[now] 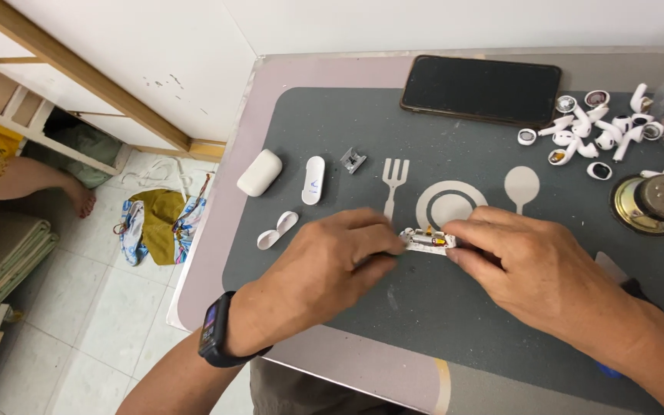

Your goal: Disassembling an earbud charging case to inspect or repair internal components using a screwdriver and manual prying.

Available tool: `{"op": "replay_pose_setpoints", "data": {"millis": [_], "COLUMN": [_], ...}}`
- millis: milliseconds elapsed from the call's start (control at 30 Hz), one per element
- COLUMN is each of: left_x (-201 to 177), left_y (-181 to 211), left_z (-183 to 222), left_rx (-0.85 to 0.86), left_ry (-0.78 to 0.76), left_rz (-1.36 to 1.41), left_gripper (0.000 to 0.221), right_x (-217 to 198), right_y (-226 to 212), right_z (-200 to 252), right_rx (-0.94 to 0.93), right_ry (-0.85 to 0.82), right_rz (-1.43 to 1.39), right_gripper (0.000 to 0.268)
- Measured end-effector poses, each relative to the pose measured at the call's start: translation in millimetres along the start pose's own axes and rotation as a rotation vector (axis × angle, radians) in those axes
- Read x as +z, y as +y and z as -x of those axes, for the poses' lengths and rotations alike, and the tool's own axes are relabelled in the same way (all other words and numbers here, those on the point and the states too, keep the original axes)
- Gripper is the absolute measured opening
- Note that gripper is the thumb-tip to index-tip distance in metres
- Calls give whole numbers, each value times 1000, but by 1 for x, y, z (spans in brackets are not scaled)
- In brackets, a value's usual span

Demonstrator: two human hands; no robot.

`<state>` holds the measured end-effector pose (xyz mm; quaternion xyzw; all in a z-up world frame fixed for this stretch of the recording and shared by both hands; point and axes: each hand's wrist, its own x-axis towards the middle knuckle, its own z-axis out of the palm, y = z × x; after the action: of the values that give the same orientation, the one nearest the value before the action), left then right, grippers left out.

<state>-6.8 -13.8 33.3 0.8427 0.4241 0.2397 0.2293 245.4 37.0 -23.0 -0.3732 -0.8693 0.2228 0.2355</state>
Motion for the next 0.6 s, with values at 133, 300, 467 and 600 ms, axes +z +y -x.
{"op": "replay_pose_setpoints", "data": {"millis": [133, 300, 467, 600], "left_x": [3, 13, 11, 7], "left_y": [10, -8, -19, -19], "left_z": [-17, -31, -36, -39], "left_rx": [163, 237, 258, 221], "left_ry": [-7, -45, -84, -115], "left_rz": [158, 103, 79, 107], "left_gripper": [15, 22, 16, 22], "right_x": [-3, -5, 1, -1], "right_y": [-3, -3, 1, 1], "right_z": [0, -1, -1, -1], "right_rx": [5, 6, -39, 0], "right_ry": [-25, -35, -6, -37], "right_rz": [-18, -29, -20, -7], "right_gripper": [22, 18, 16, 16]}}
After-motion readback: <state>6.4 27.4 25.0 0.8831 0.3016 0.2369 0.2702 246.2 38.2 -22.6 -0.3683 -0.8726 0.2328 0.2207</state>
